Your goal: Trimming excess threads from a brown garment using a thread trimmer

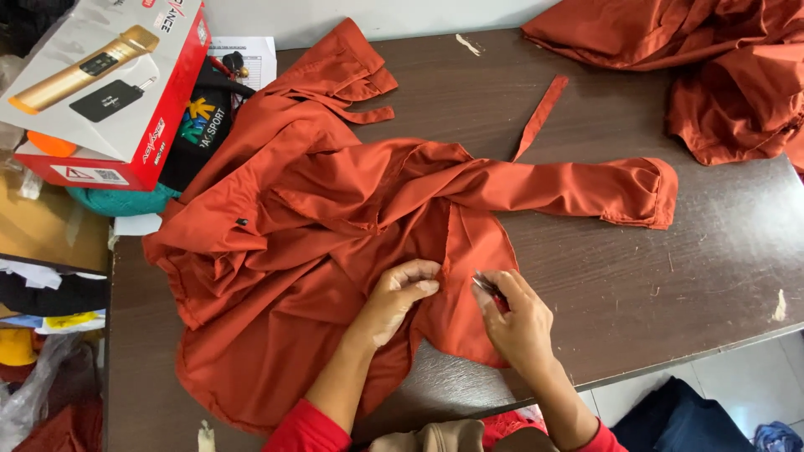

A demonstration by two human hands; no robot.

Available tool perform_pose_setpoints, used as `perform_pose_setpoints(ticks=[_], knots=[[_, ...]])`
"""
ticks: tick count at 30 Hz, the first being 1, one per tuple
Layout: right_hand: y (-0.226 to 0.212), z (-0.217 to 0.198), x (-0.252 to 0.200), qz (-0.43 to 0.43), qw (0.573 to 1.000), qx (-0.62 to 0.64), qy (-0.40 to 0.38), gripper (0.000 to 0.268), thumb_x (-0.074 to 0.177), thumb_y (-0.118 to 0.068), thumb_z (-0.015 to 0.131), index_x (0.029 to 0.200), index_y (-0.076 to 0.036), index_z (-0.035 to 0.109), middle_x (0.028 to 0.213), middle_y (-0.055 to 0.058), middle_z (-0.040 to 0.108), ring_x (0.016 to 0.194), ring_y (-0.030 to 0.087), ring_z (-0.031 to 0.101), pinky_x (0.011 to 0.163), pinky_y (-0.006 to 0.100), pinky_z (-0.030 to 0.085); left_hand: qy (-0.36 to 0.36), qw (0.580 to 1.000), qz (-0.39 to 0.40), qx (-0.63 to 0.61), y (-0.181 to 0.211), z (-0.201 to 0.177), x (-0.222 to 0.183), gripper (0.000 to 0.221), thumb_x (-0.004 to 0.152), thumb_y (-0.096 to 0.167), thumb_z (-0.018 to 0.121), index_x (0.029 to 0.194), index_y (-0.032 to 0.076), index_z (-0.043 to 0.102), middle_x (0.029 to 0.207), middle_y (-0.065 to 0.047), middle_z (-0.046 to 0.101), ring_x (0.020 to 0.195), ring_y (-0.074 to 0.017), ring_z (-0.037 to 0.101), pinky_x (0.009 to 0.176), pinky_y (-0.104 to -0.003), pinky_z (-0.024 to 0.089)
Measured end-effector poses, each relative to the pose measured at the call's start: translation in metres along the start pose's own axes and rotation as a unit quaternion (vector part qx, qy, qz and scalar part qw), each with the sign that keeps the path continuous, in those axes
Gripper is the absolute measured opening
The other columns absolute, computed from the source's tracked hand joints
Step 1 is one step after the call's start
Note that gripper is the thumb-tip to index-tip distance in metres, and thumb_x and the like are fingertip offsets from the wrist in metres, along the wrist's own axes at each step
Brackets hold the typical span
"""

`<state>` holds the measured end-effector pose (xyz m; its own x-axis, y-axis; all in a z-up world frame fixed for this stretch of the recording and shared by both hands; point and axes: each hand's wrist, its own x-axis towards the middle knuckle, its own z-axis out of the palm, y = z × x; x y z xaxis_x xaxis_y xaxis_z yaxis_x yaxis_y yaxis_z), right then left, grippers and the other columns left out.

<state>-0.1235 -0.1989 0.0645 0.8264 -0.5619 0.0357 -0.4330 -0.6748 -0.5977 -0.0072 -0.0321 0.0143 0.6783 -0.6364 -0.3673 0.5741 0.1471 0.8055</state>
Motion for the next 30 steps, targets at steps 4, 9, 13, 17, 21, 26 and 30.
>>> perform_pose_setpoints(ticks=[4, 9, 13, 17, 21, 26, 30], knots=[[-0.005, 0.002, 0.005, -0.071, 0.997, 0.006, 0.029, 0.028, 0.088, -0.045, 0.076, 0.110, -0.028, 0.073, 0.088, -0.005, 0.069, 0.085, 0.019, 0.073, 0.074, 0.035, 0.058, 0.019, 0.999, 0.036, 0.019, 0.006, 0.003, -0.004, 0.029, 0.085, 0.004, 0.077, 0.114, 0.004, 0.078, 0.096, -0.004, 0.069, 0.091, -0.0101, 0.061, 0.085, -0.025, 0.053], [0.001, 0.011, 0.010, -0.140, 0.986, -0.054, 0.079, 0.026, 0.087, -0.040, 0.079, 0.109, -0.027, 0.074, 0.084, -0.008, 0.066, 0.079, 0.014, 0.072, 0.067, 0.028, 0.057, 0.008, 0.999, 0.031, 0.016, 0.007, 0.003, -0.004, 0.029, 0.085, 0.003, 0.076, 0.114, 0.005, 0.078, 0.095, -0.004, 0.069, 0.090, -0.0096, 0.061, 0.085, -0.025, 0.053], [0.001, 0.011, 0.007, -0.196, 0.976, -0.065, 0.073, 0.026, 0.084, -0.037, 0.079, 0.107, -0.027, 0.075, 0.083, -0.008, 0.065, 0.076, 0.016, 0.071, 0.063, 0.029, 0.057, 0.004, 0.999, 0.039, 0.016, 0.005, 0.003, -0.003, 0.028, 0.085, 0.003, 0.076, 0.113, 0.004, 0.078, 0.094, -0.003, 0.068, 0.089, -0.0100, 0.060, 0.085, -0.025, 0.053], [0.003, 0.016, 0.005, -0.225, 0.969, -0.056, 0.081, 0.025, 0.085, -0.036, 0.078, 0.107, -0.025, 0.075, 0.083, -0.005, 0.064, 0.074, 0.019, 0.071, 0.060, 0.031, 0.056, 0.006, 0.999, 0.044, 0.025, 0.013, 0.009, -0.009, 0.029, 0.085, 0.003, 0.076, 0.113, 0.004, 0.078, 0.094, -0.004, 0.068, 0.090, -0.0101, 0.060, 0.085, -0.026, 0.053], [0.002, 0.017, 0.008, -0.232, 0.967, -0.057, 0.094, 0.024, 0.087, -0.039, 0.076, 0.105, -0.024, 0.075, 0.083, -0.005, 0.065, 0.073, 0.019, 0.071, 0.059, 0.030, 0.056, -0.003, 0.998, 0.048, 0.034, 0.015, 0.011, -0.009, 0.028, 0.085, 0.002, 0.076, 0.113, 0.004, 0.079, 0.095, -0.005, 0.070, 0.089, -0.0110, 0.061, 0.086, -0.026, 0.054], [0.003, 0.019, 0.008, -0.221, 0.971, -0.067, 0.065, 0.017, 0.090, -0.037, 0.074, 0.101, -0.025, 0.077, 0.083, -0.006, 0.066, 0.072, 0.019, 0.072, 0.061, 0.031, 0.057, -0.005, 0.999, 0.037, 0.039, 0.018, 0.014, -0.013, 0.029, 0.086, 0.002, 0.075, 0.115, 0.004, 0.078, 0.097, -0.005, 0.066, 0.092, -0.0107, 0.060, 0.089, -0.027, 0.054], [0.000, 0.017, 0.007, -0.200, 0.976, -0.054, 0.064, 0.014, 0.092, -0.035, 0.073, 0.099, -0.024, 0.077, 0.081, -0.005, 0.066, 0.072, 0.020, 0.072, 0.061, 0.031, 0.057, -0.010, 0.998, 0.038, 0.048, 0.011, 0.006, -0.009, 0.029, 0.087, 0.001, 0.073, 0.116, 0.004, 0.078, 0.097, -0.005, 0.067, 0.092, -0.0103, 0.062, 0.090, -0.027, 0.055]])
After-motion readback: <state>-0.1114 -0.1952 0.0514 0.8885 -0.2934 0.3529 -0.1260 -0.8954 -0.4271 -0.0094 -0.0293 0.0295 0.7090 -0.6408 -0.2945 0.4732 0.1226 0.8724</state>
